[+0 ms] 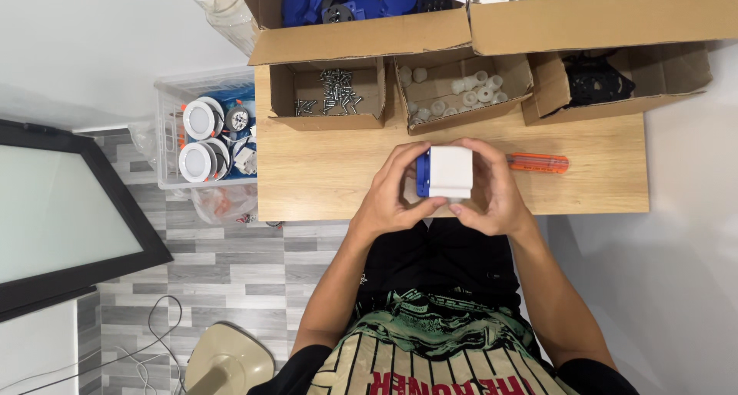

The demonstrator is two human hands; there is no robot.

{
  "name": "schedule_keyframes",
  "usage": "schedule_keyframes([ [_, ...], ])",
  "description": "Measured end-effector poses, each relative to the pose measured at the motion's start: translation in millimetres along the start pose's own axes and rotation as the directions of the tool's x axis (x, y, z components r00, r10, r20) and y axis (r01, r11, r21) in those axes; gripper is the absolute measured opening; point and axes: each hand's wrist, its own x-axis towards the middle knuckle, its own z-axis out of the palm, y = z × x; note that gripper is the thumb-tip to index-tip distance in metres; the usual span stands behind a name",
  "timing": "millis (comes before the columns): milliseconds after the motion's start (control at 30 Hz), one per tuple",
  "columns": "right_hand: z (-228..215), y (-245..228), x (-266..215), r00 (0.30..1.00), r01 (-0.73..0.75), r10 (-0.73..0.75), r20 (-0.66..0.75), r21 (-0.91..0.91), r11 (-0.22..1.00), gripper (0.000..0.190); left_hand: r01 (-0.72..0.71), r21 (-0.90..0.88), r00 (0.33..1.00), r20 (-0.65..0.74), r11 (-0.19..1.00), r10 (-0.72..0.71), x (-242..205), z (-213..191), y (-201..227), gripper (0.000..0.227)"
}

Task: The person assembles a small blue electrical box by using a screwdriver to tighten screws into the casing. They handle various components from cardboard boxes, including screws, white plastic caps, and black plastic parts, placing them into the box and securing them.

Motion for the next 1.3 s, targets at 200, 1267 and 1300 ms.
schedule_keyframes([
  [200, -4.4, 4.1, 2.8, 0.999, -0.044, 0.043, 0.018, 0.086, 0.995, 0.117, -0.160, -0.030, 0.987, 0.004, 0.987, 0.160, 7.7, -2.4, 20.9, 0.072],
  [1267, -9.6, 16.1, -8.7, 0.998, 0.027, -0.025, -0.056, 0.042, 0.999, 0.070, -0.067, -0.018, 0.998, -0.010, 0.998, 0.067, -8.2, 1.4, -17.3, 0.103],
  [1300, -7.2, 11.2, -5.1, 0.998, 0.028, -0.026, -0.056, 0.042, 0.999, 0.070, -0.067, -0.017, 0.998, -0.010, 0.998, 0.067, -7.0, 2.2, -17.7, 0.103],
])
